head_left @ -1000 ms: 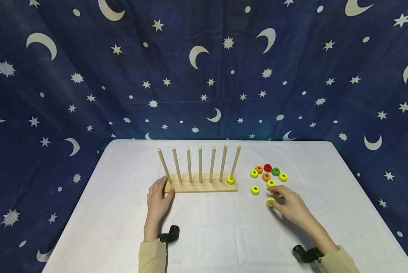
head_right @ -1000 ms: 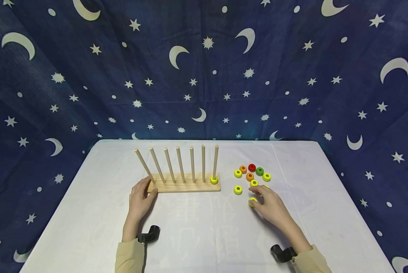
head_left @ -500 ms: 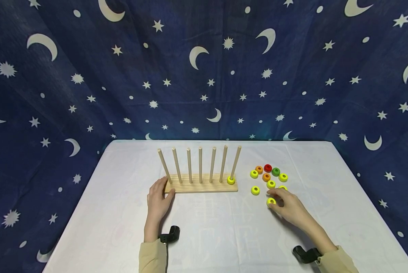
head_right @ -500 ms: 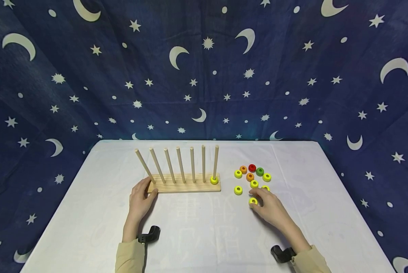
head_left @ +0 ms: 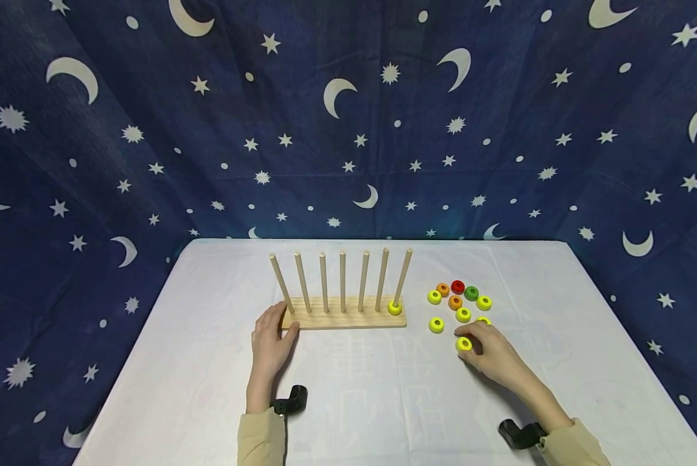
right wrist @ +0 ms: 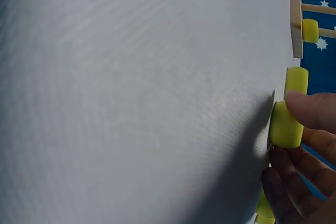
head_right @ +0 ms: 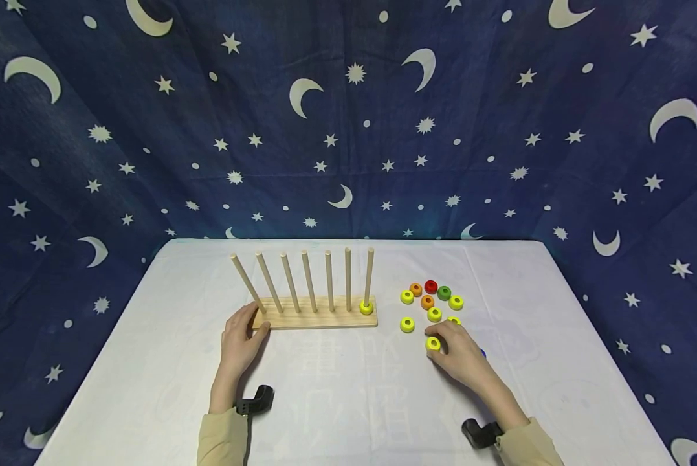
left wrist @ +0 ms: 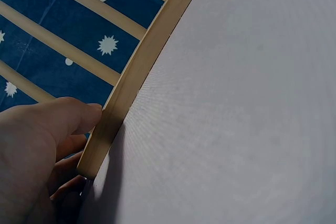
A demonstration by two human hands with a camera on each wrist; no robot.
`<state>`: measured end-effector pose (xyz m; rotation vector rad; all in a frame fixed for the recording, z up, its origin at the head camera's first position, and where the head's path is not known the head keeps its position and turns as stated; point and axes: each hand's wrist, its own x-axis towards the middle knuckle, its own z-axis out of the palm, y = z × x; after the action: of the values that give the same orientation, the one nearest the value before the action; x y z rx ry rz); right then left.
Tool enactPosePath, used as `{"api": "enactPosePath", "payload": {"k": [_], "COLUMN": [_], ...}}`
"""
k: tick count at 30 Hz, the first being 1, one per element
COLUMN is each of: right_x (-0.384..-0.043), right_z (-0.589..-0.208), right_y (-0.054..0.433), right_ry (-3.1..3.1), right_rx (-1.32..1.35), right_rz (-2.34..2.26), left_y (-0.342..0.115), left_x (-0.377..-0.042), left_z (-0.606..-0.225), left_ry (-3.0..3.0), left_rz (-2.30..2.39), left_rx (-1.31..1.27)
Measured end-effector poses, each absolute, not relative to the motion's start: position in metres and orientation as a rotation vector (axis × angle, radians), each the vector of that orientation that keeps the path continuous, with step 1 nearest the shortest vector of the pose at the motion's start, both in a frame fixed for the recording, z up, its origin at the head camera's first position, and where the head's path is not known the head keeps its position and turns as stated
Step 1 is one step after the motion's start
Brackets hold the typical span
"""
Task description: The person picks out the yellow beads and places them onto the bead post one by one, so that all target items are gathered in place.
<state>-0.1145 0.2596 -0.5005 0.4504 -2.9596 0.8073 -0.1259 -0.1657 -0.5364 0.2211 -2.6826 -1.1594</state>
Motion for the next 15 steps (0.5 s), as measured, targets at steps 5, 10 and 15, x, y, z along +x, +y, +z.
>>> {"api": "enactPosePath", "payload": {"k": [5,10,15], "right_x": [-0.1148,-0.1148,-0.1141], "right_z": [-0.502,-0.501,-0.4998], "right_y": [0.2599,0.2603,0.2606], "right_ry": [-2.955,-2.941,-2.932], "right_rx": [0.464,0.484,0.494], "right_rz": [0.784,0.785,0.803], "left_y": [-0.1653,-0.1656,-0.1659], "left_x": [-0.1261,-0.1264,-0.1265], "left_z": [-0.5366,-0.537,-0.5368], "left_ry": [-2.684,-2.686,-2.687], "left_rz": [-1.158,-1.159,-1.161], "left_rx": [0.226,0.225,0.228]}}
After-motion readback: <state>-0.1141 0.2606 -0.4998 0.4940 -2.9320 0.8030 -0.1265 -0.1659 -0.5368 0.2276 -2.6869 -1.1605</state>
